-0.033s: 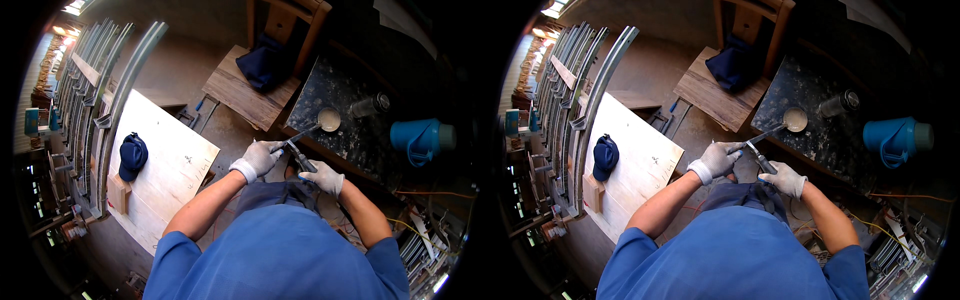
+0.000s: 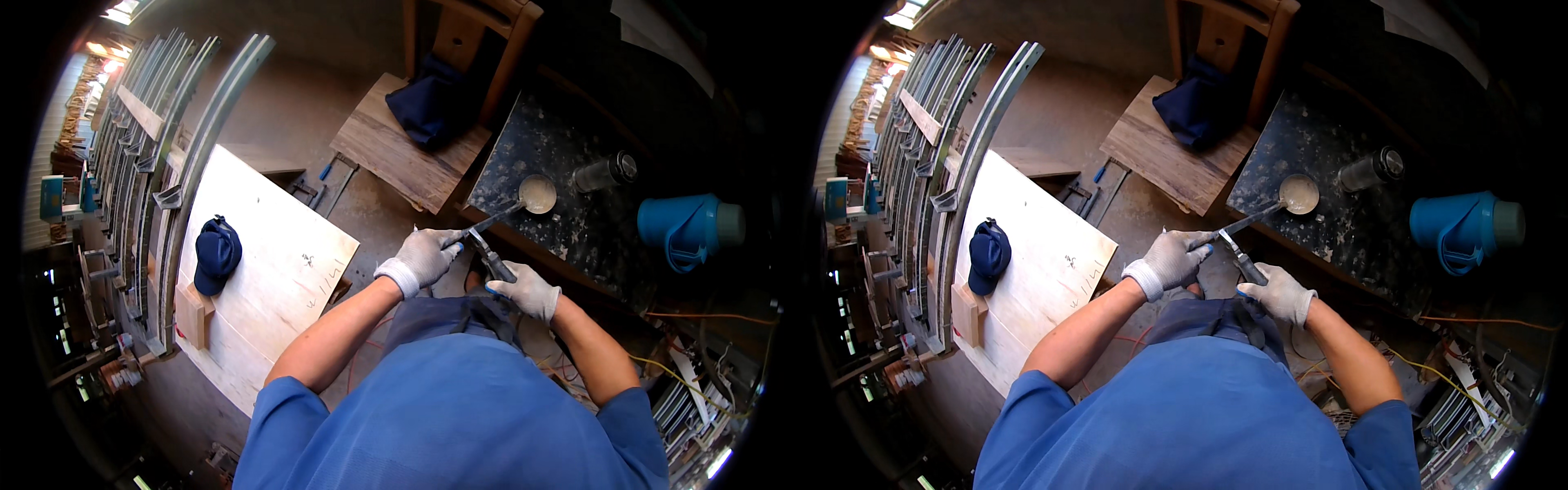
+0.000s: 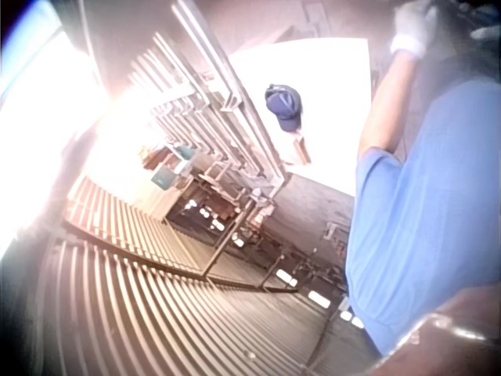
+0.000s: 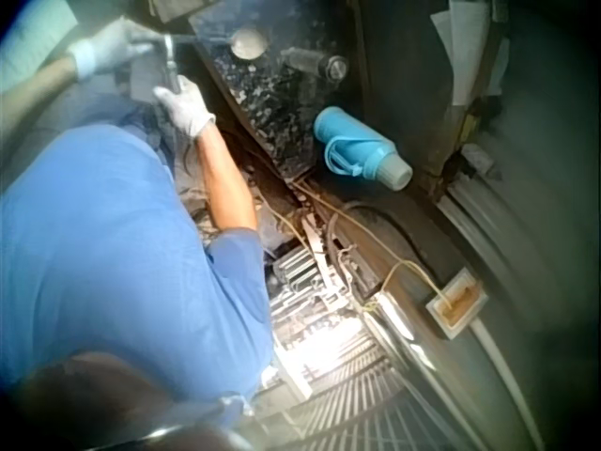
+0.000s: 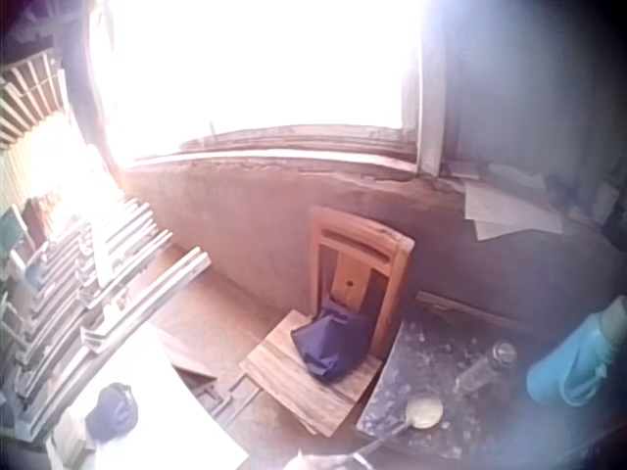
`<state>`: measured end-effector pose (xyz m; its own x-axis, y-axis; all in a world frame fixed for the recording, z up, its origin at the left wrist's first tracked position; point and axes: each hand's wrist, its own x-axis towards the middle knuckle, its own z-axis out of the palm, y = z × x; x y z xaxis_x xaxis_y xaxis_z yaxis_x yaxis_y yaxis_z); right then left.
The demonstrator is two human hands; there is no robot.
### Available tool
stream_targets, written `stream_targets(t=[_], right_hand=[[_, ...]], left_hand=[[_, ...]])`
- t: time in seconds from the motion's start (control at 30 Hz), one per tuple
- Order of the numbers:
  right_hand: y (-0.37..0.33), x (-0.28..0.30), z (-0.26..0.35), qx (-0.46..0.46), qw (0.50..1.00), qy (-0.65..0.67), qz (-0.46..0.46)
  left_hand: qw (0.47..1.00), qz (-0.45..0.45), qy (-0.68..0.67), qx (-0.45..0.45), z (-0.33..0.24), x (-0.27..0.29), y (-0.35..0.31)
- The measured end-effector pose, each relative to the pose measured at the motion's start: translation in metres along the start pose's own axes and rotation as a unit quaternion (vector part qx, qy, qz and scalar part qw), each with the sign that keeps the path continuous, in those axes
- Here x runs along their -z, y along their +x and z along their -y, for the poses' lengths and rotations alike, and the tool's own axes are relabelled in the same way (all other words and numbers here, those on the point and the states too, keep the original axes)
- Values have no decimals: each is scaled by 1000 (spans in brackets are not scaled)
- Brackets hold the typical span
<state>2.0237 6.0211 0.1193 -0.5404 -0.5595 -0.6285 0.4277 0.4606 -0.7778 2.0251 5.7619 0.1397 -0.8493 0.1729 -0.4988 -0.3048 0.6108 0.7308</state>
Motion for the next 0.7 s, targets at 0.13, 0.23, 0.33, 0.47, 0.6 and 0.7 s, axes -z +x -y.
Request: stream_targets(t=[0.13, 0.23, 0.33, 0.47, 0.6, 0.7], right_hand=[[0, -19, -9, 8, 989, -131, -73], [2, -37, -4, 6, 974, -169, -148], [5, -50, 0, -21, 966, -183, -182], [14, -56, -7, 3, 957, -192, -216], [15, -55, -16, 35, 955, -193, -224], [12, -50, -21, 34, 968, -163, -190]], left_hand=[[999, 20, -7, 43, 0, 1, 1], [999, 7, 21, 35, 6, -4, 2], [997, 6, 21, 68, 3, -5, 1], [996, -3, 29, 81, -4, -3, 1], [998, -12, 55, 40, -1, -4, -1], [995, 23, -30, 90, -9, -4, -6]])
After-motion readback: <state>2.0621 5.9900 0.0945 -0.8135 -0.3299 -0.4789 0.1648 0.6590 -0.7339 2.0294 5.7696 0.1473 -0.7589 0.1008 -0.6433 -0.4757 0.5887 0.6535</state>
